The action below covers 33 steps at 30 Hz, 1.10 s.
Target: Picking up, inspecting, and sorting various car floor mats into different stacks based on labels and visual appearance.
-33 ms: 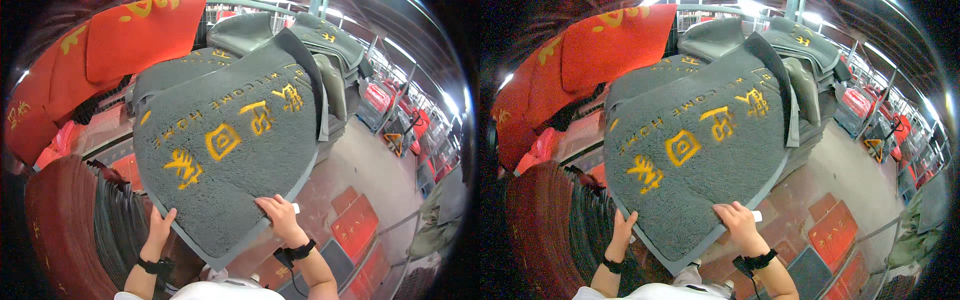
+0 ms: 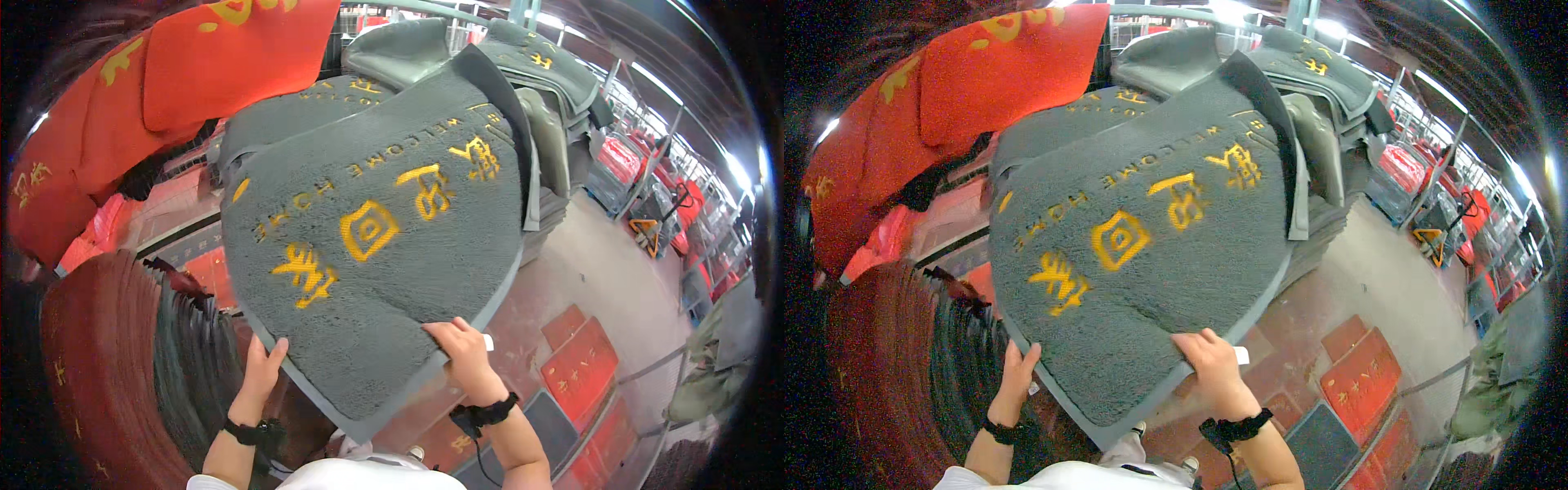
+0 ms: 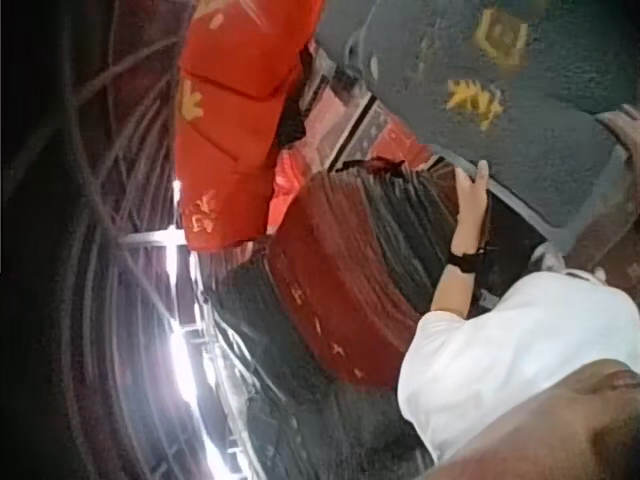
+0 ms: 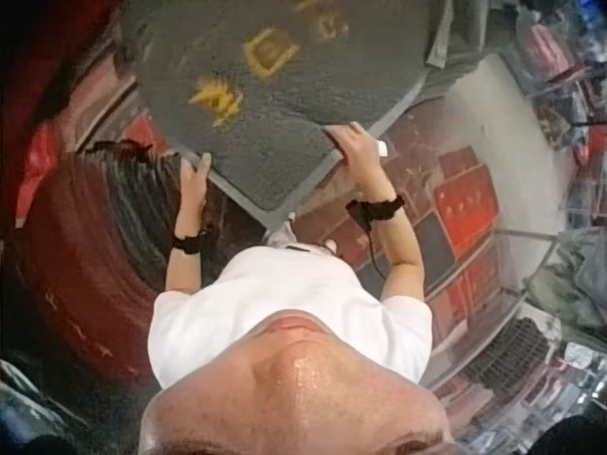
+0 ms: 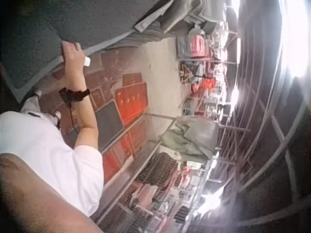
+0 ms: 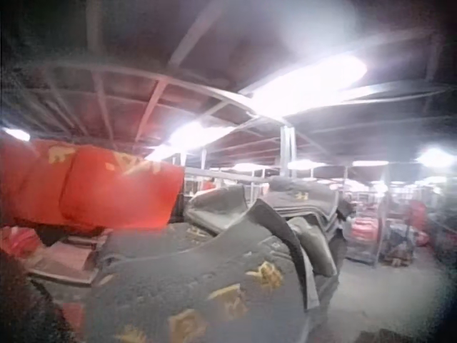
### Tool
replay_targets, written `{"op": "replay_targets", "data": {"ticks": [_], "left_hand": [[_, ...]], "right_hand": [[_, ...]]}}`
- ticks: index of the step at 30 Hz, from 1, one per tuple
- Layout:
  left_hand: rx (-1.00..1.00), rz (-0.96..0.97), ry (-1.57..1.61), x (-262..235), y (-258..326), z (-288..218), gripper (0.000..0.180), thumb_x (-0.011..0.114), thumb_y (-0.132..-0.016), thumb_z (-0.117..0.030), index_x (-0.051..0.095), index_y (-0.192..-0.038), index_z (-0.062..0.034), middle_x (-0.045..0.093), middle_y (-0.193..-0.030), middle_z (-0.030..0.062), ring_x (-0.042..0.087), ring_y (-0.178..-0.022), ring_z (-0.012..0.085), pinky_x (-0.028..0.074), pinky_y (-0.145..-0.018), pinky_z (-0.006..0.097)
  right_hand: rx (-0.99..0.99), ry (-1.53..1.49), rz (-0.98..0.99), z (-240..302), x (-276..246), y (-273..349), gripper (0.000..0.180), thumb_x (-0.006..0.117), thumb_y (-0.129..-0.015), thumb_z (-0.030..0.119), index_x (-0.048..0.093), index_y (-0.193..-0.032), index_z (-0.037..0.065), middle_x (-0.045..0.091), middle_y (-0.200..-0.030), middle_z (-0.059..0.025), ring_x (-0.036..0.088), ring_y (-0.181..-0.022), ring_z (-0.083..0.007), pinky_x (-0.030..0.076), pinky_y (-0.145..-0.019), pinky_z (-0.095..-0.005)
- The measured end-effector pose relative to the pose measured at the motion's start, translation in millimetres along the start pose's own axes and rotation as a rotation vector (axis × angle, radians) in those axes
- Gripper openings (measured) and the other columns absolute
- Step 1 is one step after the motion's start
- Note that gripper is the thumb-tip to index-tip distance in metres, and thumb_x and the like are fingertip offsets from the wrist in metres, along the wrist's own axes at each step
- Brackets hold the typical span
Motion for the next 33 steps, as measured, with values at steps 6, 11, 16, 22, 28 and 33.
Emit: {"op": "replay_targets", "data": {"ticks": [6, 11, 16, 22, 28, 33], "left_hand": [[0.241, 0.132, -0.126, -25.0, -47.3, -46.7, 0.025, 0.046, -0.085, -0.014, 0.056, -0.069, 0.0013, 0.057, -0.069, 0.0046, 0.051, -0.058, 0.0118, 0.037, -0.05, 0.022], [0.825, 0.049, -0.716, 42.9, -94.9, -145.6, 0.033, 0.06, -0.077, -0.02, 0.054, -0.105, -0.0029, 0.054, -0.105, 0.0143, 0.051, -0.101, 0.0278, 0.039, -0.087, 0.035], [0.947, 0.253, -1.121, 81.9, -145.9, -99.9, 0.058, 0.059, -0.076, -0.032, 0.04, -0.125, -0.0096, 0.034, -0.132, 0.013, 0.028, -0.124, 0.0279, 0.023, -0.101, 0.038], [0.863, 0.378, -0.923, 89.2, -173.7, -117.7, 0.041, 0.053, -0.081, -0.03, 0.051, -0.114, -0.0078, 0.049, -0.118, 0.0127, 0.044, -0.112, 0.0274, 0.035, -0.093, 0.036], [0.271, 0.773, -0.649, 96.3, -232.8, -99.9, 0.037, 0.055, -0.079, -0.034, 0.059, -0.101, -0.0043, 0.061, -0.098, 0.0134, 0.058, -0.093, 0.0229, 0.043, -0.081, 0.03], [0.957, 0.337, -1.069, 98.7, -352.7, -112.2, 0.036, 0.053, -0.08, -0.025, 0.054, -0.11, -0.0059, 0.06, -0.101, 0.0126, 0.058, -0.093, 0.0271, 0.043, -0.082, 0.033]], "right_hand": [[0.772, -0.649, -0.629, -142.3, -23.1, 182.2, 0.019, 0.052, -0.077, 0.004, 0.058, -0.095, 0.0, 0.06, -0.086, -0.0085, 0.057, -0.081, -0.019, 0.046, -0.072, -0.0315], [1.249, -0.552, -0.681, -129.4, -62.2, 325.2, 0.028, 0.056, -0.077, 0.006, 0.052, -0.103, -0.002, 0.054, -0.094, -0.0035, 0.048, -0.082, -0.0146, 0.04, -0.073, -0.0278], [1.385, -0.554, -0.802, -76.3, -71.2, 397.7, 0.022, 0.056, -0.074, 0.013, 0.057, -0.093, 0.001, 0.055, -0.08, -0.0031, 0.051, -0.071, -0.012, 0.04, -0.063, -0.0279], [1.552, -0.315, -0.577, -101.0, -29.6, 468.0, 0.022, 0.058, -0.07, 0.016, 0.059, -0.084, 0.0, 0.055, -0.066, -0.0015, 0.052, -0.056, -0.017, 0.04, -0.053, -0.0315], [1.505, 0.383, -0.003, -97.0, -19.0, 416.4, 0.025, 0.061, -0.066, 0.018, 0.058, -0.074, -0.007, 0.059, -0.065, -0.0163, 0.058, -0.061, -0.0259, 0.043, -0.057, -0.0357], [1.644, 0.149, 0.014, -45.5, -40.0, 400.6, 0.045, 0.06, -0.075, 0.031, 0.055, -0.093, -0.01, 0.057, -0.085, -0.0284, 0.055, -0.085, -0.0392, 0.042, -0.072, -0.0405]]}}
Point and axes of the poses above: each hand's wrist, its own y-axis away from the middle knuckle, its own x-axis out of the palm, z = x × y, the point moved 9 cm from there along -y, towards the middle knuckle
